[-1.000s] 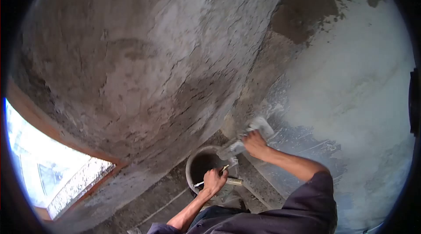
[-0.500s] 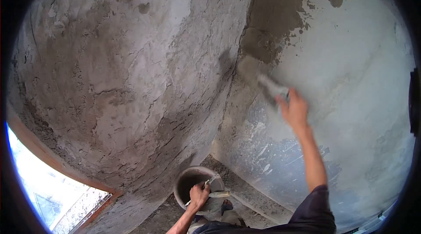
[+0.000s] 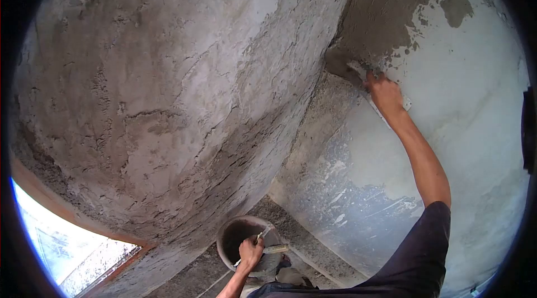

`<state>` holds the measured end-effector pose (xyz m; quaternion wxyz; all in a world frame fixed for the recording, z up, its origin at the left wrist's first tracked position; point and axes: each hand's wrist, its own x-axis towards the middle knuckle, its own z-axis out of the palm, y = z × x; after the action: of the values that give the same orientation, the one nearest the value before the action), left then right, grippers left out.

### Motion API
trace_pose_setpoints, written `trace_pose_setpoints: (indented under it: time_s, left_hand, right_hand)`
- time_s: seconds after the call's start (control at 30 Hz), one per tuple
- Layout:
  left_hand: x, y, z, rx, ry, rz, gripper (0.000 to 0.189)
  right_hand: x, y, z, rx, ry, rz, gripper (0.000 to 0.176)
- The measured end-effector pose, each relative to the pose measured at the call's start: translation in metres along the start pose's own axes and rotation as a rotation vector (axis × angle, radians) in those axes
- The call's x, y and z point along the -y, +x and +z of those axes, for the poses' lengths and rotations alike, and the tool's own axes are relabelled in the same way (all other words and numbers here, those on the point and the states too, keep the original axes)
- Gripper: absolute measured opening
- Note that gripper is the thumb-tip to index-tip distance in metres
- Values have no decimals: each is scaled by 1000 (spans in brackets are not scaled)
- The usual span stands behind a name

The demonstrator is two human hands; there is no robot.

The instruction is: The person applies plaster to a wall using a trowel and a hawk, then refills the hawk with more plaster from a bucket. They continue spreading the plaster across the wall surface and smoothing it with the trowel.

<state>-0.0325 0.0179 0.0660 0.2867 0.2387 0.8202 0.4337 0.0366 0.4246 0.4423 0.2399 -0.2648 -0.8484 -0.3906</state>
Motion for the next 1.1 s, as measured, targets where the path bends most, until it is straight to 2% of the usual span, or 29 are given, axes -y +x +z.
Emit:
trace_pose_setpoints:
  time_s: [0.13,0.2,0.33,0.4,0.43,0.5,0.53,0.6,0.63,0.7,0.73,0.77,0.83,0.87,1.03,1.1]
  left_hand:
    - [-4,2,1,-8,14,6,30]
    - [-5,4,-2,48,21,-14,29]
    - [-12,3,-5,9,8,8,29]
    - [-14,-2,-11,19,2,7,29]
    - [-11,0,-10,21,1,10,29]
    - [1,3,-2,25,-1,26,29]
    - [3,3,0,30,-5,34,29]
    - [3,5,3,9,7,33,30]
    - [2,6,2,13,5,37,30]
    - [2,7,0,27,18,8,30]
    - [2,6,-2,35,25,8,30]
    - [3,5,-4,65,41,-7,31]
    - [1,6,-5,82,53,-17,31]
    - [3,4,-4,69,40,-9,31]
    - [4,-7,-12,99,49,-17,28]
    - [7,-7,-11,64,33,-3,28]
  right_hand:
    - [2,-12,15,108,22,-47,30]
    - [6,-25,32,166,-5,-155,31]
    - [22,-40,24,184,-66,-240,32]
    - [15,-36,6,438,88,-239,30]
    - [5,-31,-1,438,84,-237,30]
    - [-20,-24,-18,592,82,-348,30]
    - [-27,-23,-35,593,73,-343,30]
    - [-40,-20,-70,412,52,-222,31]
    - [-41,-19,-80,413,47,-219,31]
    - [-39,-23,-92,87,-24,-46,31]
    - [-46,-26,-79,-32,-125,-97,35]
    - [-51,-36,-60,-25,-124,-91,35]
    - [-56,-46,-19,-82,-445,-162,43]
    - [-44,-56,-6,-29,-463,-108,48]
    - [8,-130,22,146,-334,-245,45]
    - [12,-136,16,229,-94,-304,41]
